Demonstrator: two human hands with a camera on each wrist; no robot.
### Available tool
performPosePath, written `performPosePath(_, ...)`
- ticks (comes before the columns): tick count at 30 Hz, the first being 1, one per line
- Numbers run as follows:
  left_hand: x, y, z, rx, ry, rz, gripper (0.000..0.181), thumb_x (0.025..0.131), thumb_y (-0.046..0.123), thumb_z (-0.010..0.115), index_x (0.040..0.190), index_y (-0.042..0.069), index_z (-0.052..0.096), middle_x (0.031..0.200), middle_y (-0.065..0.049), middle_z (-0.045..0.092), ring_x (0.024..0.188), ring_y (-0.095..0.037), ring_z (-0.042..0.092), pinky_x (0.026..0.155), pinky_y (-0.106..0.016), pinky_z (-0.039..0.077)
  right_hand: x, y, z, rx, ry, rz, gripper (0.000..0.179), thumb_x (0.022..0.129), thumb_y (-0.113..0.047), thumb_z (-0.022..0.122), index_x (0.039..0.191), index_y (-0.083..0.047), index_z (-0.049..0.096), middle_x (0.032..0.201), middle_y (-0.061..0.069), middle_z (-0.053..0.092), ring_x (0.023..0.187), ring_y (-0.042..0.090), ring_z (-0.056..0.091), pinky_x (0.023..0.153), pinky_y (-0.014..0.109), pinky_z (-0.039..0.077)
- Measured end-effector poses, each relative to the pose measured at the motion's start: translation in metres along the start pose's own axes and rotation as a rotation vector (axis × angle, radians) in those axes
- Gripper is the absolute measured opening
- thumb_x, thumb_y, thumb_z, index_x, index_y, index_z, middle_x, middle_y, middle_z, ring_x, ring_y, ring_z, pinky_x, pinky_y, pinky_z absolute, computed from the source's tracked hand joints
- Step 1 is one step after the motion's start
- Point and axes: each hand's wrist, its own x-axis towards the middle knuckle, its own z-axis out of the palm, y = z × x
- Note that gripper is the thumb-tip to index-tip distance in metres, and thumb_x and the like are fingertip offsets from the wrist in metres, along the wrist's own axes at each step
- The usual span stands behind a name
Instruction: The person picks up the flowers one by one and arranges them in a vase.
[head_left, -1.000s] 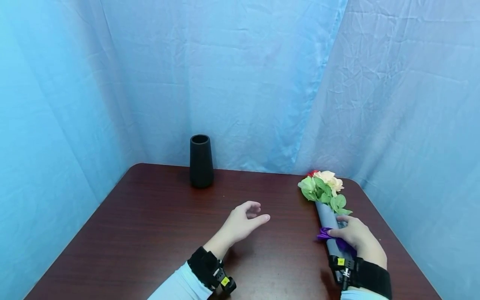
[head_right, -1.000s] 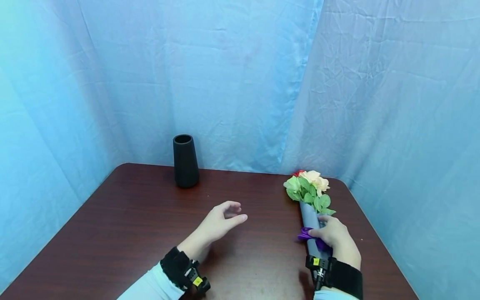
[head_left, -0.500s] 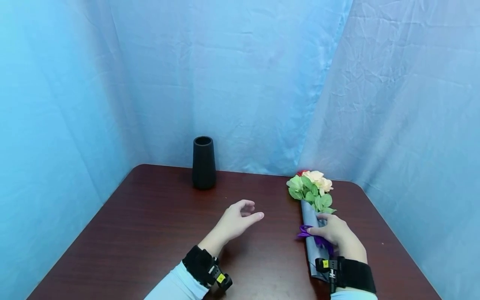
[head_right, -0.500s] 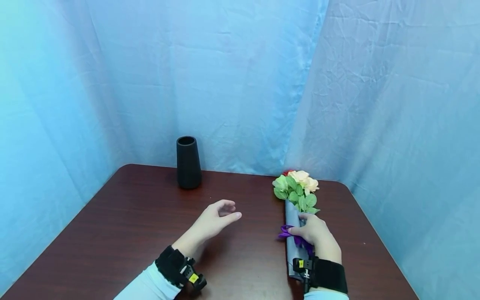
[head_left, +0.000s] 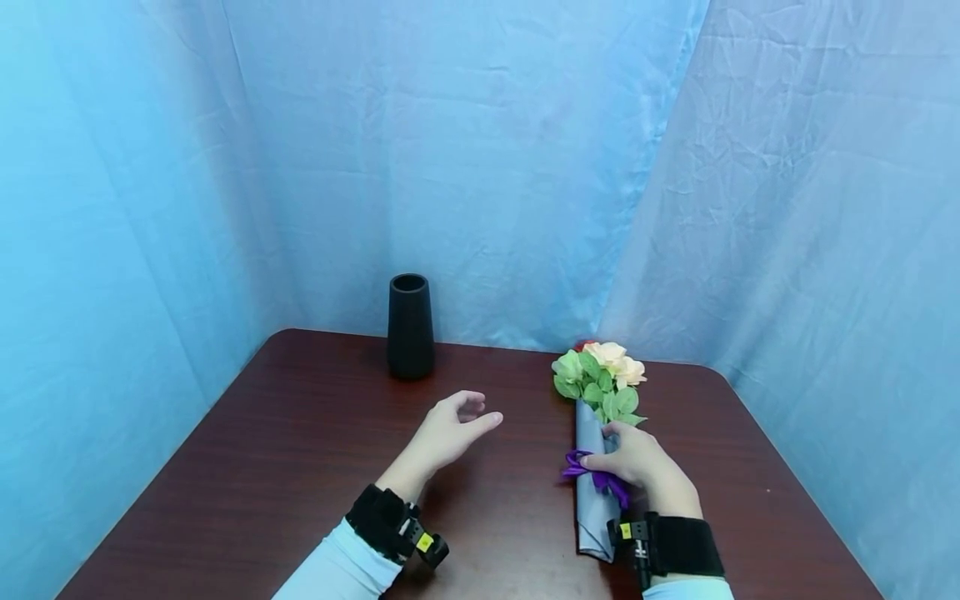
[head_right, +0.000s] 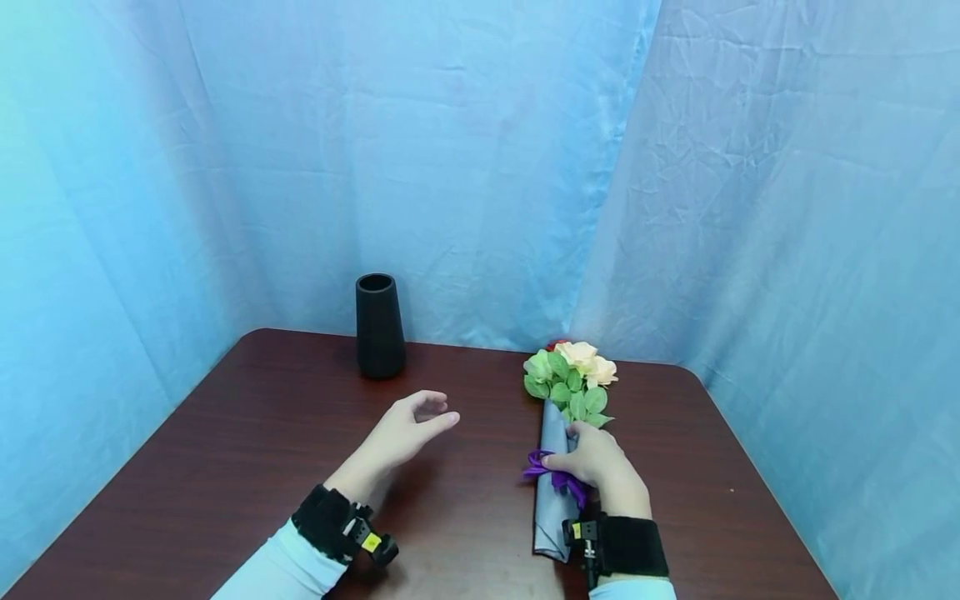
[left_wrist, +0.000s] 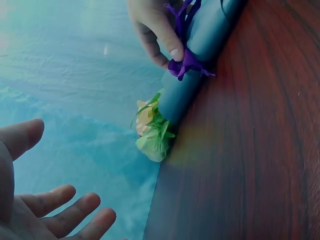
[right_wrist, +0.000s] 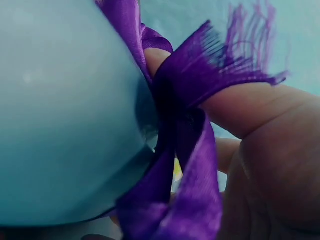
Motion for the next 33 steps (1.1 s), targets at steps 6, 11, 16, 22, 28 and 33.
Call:
performPosePath(6, 0.009, -0.001, -0.001, 0.024, -0.023, -0.018, 0.061, 0.09, 0.053, 0.074, 0.136, 0.014, 0.062, 0.132, -0.006, 0.064, 0.123, -0.028, 0.06, 0.098, -0.049, 0.052, 0.0, -0.007, 0.005, 0.029, -0.011, -0.025, 0.078, 0.079, -0.041, 0.087, 0.136, 0.002, 0.056, 0.126, 0.025, 0.063, 0.1, 0.032, 0.061, 0.083, 0.051, 0.054)
performPosePath(11, 0.02, -0.004, 0.003, 0.064, -0.053, -0.029, 0.062, 0.09, 0.054, 0.074, 0.136, 0.015, 0.061, 0.132, -0.005, 0.064, 0.124, -0.027, 0.059, 0.099, -0.05, 0.051, 0.0, -0.007, 0.002, 0.032, -0.018, -0.048, 0.075, 0.078, -0.039, 0.087, 0.135, 0.001, 0.058, 0.123, 0.021, 0.065, 0.102, 0.03, 0.061, 0.084, 0.051, 0.053)
performPosePath(16, 0.03, -0.005, 0.007, 0.091, -0.064, -0.031, 0.061, 0.09, 0.053, 0.074, 0.136, 0.015, 0.062, 0.132, -0.005, 0.065, 0.124, -0.027, 0.059, 0.1, -0.051, 0.05, 0.001, -0.006, 0.001, 0.028, -0.005, -0.045, 0.073, 0.077, -0.041, 0.088, 0.132, -0.001, 0.06, 0.121, 0.017, 0.066, 0.098, 0.027, 0.061, 0.082, 0.048, 0.054)
performPosePath(22, 0.03, -0.007, 0.004, 0.109, -0.068, -0.04, 0.06, 0.089, 0.053, 0.074, 0.134, 0.015, 0.064, 0.131, -0.004, 0.065, 0.123, -0.027, 0.059, 0.101, -0.052, 0.05, 0.001, -0.021, 0.012, 0.058, -0.01, -0.049, 0.067, 0.077, -0.04, 0.089, 0.128, -0.005, 0.062, 0.116, 0.015, 0.064, 0.087, 0.022, 0.061, 0.063, 0.039, 0.055)
performPosePath(28, 0.026, -0.009, -0.005, 0.144, -0.058, -0.053, 0.06, 0.089, 0.053, 0.074, 0.134, 0.014, 0.064, 0.13, -0.005, 0.065, 0.123, -0.028, 0.059, 0.101, -0.053, 0.049, 0.0, -0.039, 0.024, 0.044, -0.021, -0.091, 0.065, 0.077, -0.043, 0.088, 0.126, -0.008, 0.063, 0.116, 0.016, 0.061, 0.087, 0.023, 0.059, 0.06, 0.037, 0.053)
performPosePath(33, 0.023, -0.012, -0.012, 0.171, -0.047, -0.067, 0.06, 0.09, 0.052, 0.074, 0.134, 0.013, 0.064, 0.13, -0.006, 0.065, 0.123, -0.029, 0.058, 0.102, -0.054, 0.048, 0.0, -0.049, 0.031, -0.001, -0.023, -0.131, 0.065, 0.077, -0.048, 0.087, 0.125, -0.01, 0.064, 0.118, 0.014, 0.061, 0.097, 0.024, 0.058, 0.077, 0.043, 0.053)
